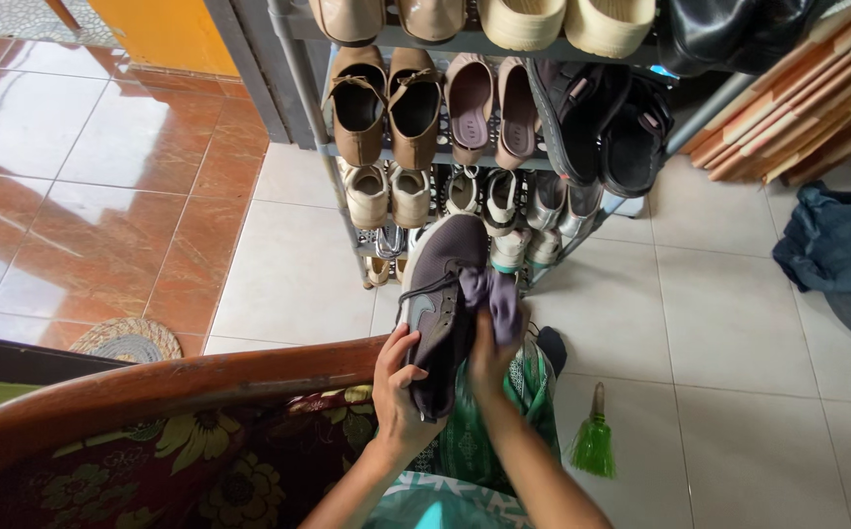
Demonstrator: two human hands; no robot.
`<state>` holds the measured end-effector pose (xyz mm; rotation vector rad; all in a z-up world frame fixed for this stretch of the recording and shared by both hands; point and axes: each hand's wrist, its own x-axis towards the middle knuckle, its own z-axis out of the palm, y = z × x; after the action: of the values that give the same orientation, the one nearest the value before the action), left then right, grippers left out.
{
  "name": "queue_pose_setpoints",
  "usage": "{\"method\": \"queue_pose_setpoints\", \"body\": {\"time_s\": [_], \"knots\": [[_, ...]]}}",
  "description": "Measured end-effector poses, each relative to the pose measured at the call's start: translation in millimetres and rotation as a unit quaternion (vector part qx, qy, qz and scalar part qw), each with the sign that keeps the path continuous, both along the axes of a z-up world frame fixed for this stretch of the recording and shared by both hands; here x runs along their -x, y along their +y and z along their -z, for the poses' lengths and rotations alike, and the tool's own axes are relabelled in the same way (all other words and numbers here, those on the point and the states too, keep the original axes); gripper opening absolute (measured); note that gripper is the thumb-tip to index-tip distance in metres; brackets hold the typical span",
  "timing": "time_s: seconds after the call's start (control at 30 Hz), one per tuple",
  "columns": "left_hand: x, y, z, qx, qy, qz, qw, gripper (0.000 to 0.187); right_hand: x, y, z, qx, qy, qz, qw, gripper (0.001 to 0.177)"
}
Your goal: The person wipes a white sneaker with a cloth, then places it on a shoe rack. They then pick up a dark sneaker, wipe it with the cloth, and proceed to untie and re-tie the laces before placing it on the rack.
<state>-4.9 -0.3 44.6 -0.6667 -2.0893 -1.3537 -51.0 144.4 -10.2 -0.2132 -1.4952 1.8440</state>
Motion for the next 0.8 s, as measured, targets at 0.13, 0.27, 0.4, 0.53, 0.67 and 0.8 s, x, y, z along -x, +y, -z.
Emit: {"method": "queue_pose_setpoints", "body": {"time_s": [0.13, 0.27, 0.4, 0.53, 0.67, 0.8], "knots": [[-3, 0, 5, 0.013, 0.007, -0.001, 1.0, 0.073, 84, 46, -24, -0.078, 0.016, -0.035, 0.996, 0.024], [-1, 3, 6, 0.005, 0.029, -0.008, 1.0, 0.072, 120, 52, -27, -0.152, 0.044, -0.002, 0.987, 0.032], [1, 8, 6, -0.004, 0.021, -0.048, 0.999, 0.069, 70, 18, -4, -0.166, 0.011, 0.035, 0.985, 0.032], [2, 7, 7, -0.006, 0.021, -0.045, 0.999, 0.066, -9, -15, 13, -0.014, -0.078, -0.007, 0.997, 0.031], [3, 0, 6, -0.007, 0.037, -0.005, 0.999, 0.068, -48, -23, 9, 0.097, -0.069, -0.061, 0.991, 0.037], [2, -3, 5, 0.025, 0.021, -0.014, 0.999, 0.068, -5, 6, -10, -0.151, -0.016, -0.025, 0.988, 0.034]]}}
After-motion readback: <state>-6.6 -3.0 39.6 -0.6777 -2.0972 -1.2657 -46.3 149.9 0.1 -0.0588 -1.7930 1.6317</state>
